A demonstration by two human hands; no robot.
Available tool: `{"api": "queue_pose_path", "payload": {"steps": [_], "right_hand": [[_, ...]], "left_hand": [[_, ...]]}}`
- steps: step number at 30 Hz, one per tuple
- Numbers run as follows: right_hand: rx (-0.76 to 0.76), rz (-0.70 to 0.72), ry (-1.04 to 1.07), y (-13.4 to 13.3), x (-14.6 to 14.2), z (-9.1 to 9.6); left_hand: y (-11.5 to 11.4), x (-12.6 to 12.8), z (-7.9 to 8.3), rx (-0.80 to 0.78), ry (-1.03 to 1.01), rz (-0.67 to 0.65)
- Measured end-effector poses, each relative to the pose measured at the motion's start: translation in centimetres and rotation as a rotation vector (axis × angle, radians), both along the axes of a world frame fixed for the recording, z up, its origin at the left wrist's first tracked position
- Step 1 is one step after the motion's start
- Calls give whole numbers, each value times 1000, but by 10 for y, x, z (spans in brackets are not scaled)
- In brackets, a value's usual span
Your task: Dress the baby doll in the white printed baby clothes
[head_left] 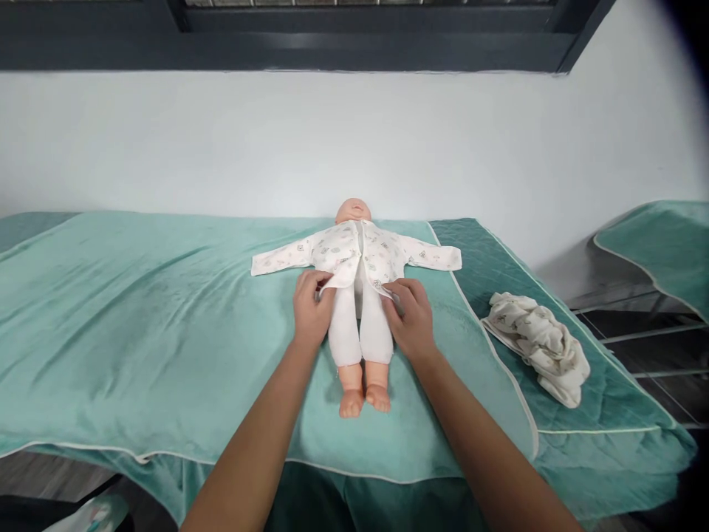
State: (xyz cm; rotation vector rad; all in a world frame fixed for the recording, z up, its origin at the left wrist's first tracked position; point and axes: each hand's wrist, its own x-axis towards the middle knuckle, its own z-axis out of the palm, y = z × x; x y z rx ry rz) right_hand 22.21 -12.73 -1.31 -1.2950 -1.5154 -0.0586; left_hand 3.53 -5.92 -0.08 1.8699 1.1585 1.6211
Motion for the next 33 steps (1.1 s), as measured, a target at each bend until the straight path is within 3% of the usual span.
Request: {"api": "queue_pose_path", "payload": {"steps": [4, 6, 10, 15, 20, 26, 29, 33], "right_hand": [[-76, -26, 415, 18, 6, -2], [-57, -59, 702, 25, 13, -6], [65, -28, 1091, 30, 22, -10], [111, -52, 1258, 25, 24, -6], [179, -91, 1335, 13, 34, -7], [129, -28, 1325, -23, 25, -12], [53, -99, 1141, -55, 17, -19], [-124, -216, 599, -97, 38, -24]], "left_hand": [[15, -6, -5, -286, -583, 7], [20, -8, -7, -320, -818, -7], [24, -10, -9, -265, -902, -16], [24, -12, -12, -192, -936, 140], [22, -18, -16, -132, -867, 263], [8, -29, -19, -222, -769, 324], [-6, -33, -19, -222, -681, 322], [-28, -38, -20, -206, -563, 258]]}}
